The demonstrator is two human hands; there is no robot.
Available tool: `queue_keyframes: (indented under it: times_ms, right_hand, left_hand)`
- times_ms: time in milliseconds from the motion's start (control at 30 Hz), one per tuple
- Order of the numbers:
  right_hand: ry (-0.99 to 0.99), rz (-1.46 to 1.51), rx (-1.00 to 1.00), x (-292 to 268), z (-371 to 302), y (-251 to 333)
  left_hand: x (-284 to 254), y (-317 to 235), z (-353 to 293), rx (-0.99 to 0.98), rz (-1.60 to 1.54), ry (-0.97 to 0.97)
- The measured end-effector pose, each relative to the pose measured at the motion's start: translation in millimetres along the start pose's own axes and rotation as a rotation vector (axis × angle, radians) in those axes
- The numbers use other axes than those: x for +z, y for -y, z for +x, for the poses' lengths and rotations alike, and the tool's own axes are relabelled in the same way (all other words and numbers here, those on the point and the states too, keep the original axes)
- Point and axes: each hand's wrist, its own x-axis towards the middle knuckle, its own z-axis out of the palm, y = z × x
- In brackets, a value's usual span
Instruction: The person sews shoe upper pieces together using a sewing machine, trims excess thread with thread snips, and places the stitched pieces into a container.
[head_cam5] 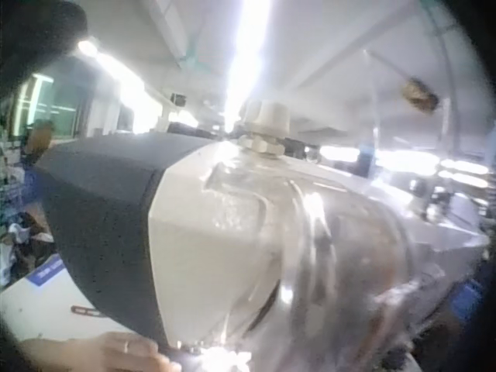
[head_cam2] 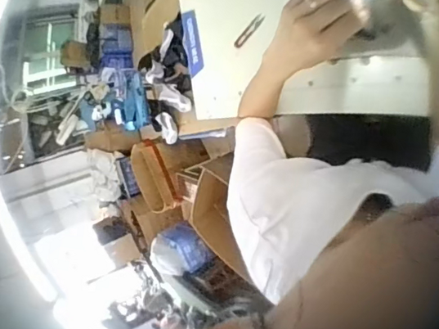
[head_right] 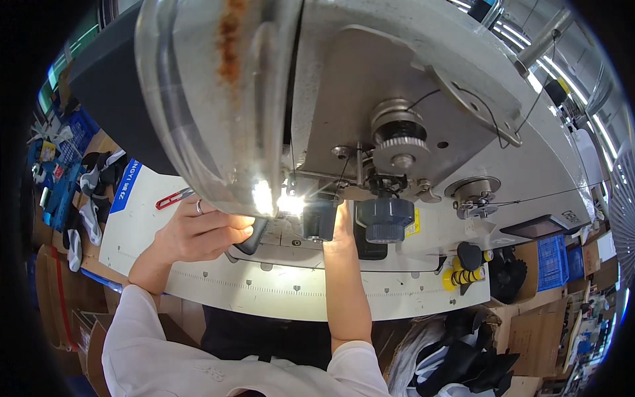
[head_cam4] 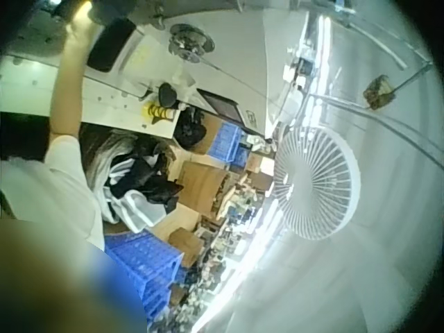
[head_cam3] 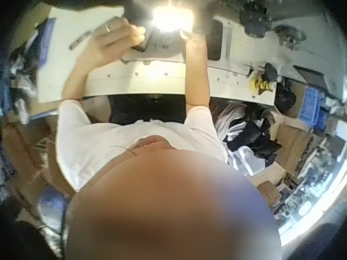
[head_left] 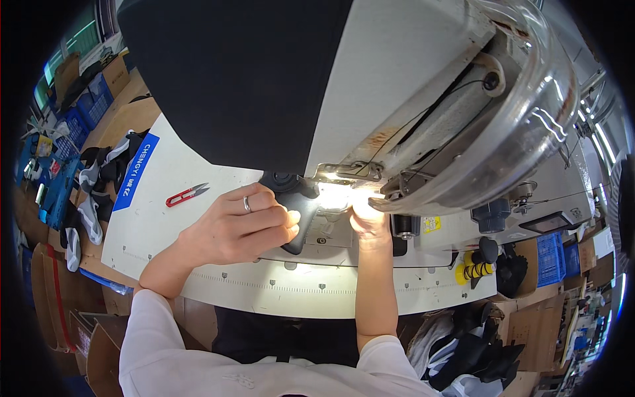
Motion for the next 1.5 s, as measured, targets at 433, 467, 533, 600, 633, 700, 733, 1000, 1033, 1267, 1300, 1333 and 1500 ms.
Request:
queue_keyframes:
  times_ms: [433, 467, 533, 600, 633, 700, 733, 1000, 1033, 1267, 1300, 1333, 1500]
  right_hand:
    - [0.016, -0.051, -0.087, 4, -2, 1]
    - [-0.001, -0.055, -0.06, 3, -4, 0]
    - [0.006, -0.019, -0.09, -3, -7, -2]
    - [0.044, -0.022, -0.103, -15, -10, -2]
    - [0.103, -0.158, -0.085, -22, -12, -1]
    - [0.142, -0.278, -0.05, -36, -9, 0]
    - [0.11, -0.323, 0.034, -41, -5, 1]
    - [0.14, 0.021, 0.033, -35, 2, -4]
    - [0.156, 0.052, 0.06, -34, 3, -1]
    - [-0.309, -0.705, 0.069, -35, 24, 31]
    - [-0.324, -0.767, 0.077, -31, 29, 31]
    - [-0.331, -0.793, 0.076, -26, 34, 31]
    - [-0.46, -0.87, -0.035, 31, 40, 19]
  left_hand:
    - [0, -4, 5, 0.04, 0.055, -0.016]
    - [0, -5, 5, 0.057, 0.074, -0.03]
    - [2, -4, 4, 0.041, 0.06, -0.038]
    - [5, -3, 3, 0.03, 0.059, -0.049]
    - [7, -2, 2, 0.009, 0.045, -0.06]
    - [12, 0, 1, -0.014, 0.036, -0.067]
    - [14, 2, 1, -0.02, 0.026, -0.099]
    - [17, 2, -3, -0.053, 0.003, -0.132]
    - [16, 2, -3, -0.069, 0.006, -0.111]
    - [9, -5, -8, -0.217, 0.0, 0.046]
    - [9, -6, -10, -0.27, -0.005, 0.049]
    - [9, -6, -11, -0.261, 0.002, 0.034]
    - [1, 22, -11, -0.787, -0.119, -0.207]
